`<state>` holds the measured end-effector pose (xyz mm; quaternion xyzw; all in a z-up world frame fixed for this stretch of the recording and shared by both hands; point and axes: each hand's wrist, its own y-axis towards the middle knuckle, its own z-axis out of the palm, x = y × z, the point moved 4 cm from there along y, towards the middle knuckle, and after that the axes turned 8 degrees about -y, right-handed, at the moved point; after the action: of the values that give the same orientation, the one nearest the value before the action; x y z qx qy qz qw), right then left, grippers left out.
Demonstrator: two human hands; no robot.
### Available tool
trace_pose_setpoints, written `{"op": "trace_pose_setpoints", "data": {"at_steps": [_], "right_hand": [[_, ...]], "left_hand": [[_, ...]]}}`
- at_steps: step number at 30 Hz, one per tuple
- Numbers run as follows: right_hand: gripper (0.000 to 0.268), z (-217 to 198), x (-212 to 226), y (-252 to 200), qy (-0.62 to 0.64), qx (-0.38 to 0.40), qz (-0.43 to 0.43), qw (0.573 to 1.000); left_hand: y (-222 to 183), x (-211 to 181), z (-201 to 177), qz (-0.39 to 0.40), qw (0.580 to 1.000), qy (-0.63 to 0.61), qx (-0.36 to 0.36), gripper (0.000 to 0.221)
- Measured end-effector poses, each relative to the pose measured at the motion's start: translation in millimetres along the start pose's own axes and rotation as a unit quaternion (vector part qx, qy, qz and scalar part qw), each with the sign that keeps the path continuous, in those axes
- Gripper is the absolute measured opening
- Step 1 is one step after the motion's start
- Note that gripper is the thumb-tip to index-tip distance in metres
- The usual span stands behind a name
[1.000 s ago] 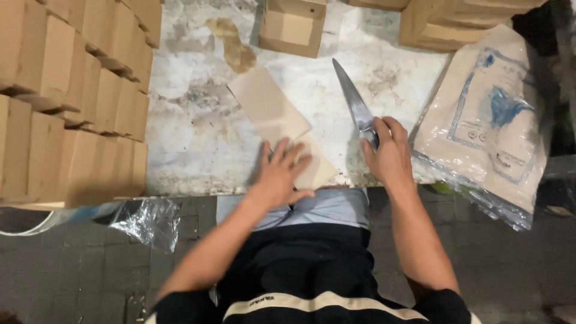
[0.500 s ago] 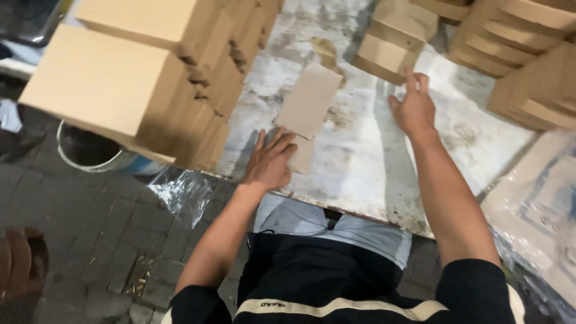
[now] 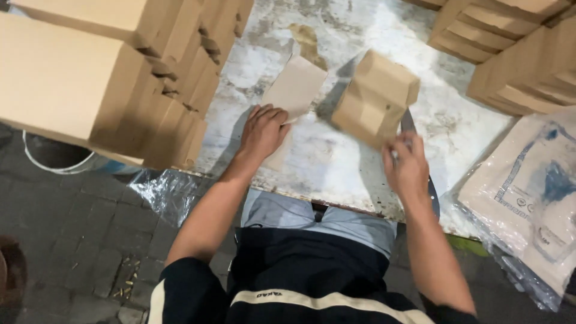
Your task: Cutting paper liners to size with a knife and placing them into cardboard boxes.
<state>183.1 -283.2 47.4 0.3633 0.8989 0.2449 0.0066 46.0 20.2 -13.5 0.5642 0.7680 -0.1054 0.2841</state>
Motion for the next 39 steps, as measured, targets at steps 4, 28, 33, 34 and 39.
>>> {"op": "trace_pose_setpoints", "data": {"at_steps": [4,28,33,34,39], "right_hand": [[0.014,-25,-3,-60,0.007,-0.021,0.024,0.999],[0.017,-39,5,-99,0.238,0.016,0.010,0.971],[0.012,-22,-24,-129,0.398,-0.107,0.094,0.906],[0.012,-31,-21,-121,0.396,-0.105,0.097,0.907],[0.022,-55,8,-84,0.124,-0.084,-0.101,0.984]], "left_hand": [[-6,11,-17,0.047,0.998,-0.048,-0.012,0.014],[-49,-164,-12,0.535,0.840,-0.060,-0.057,0.017],[-58,-136,1,0.492,0.850,-0.188,-0.007,0.018],[-58,-132,5,0.491,0.850,-0.191,-0.005,0.018],[-55,-129,12,0.490,0.858,-0.154,0.029,0.030]]}}
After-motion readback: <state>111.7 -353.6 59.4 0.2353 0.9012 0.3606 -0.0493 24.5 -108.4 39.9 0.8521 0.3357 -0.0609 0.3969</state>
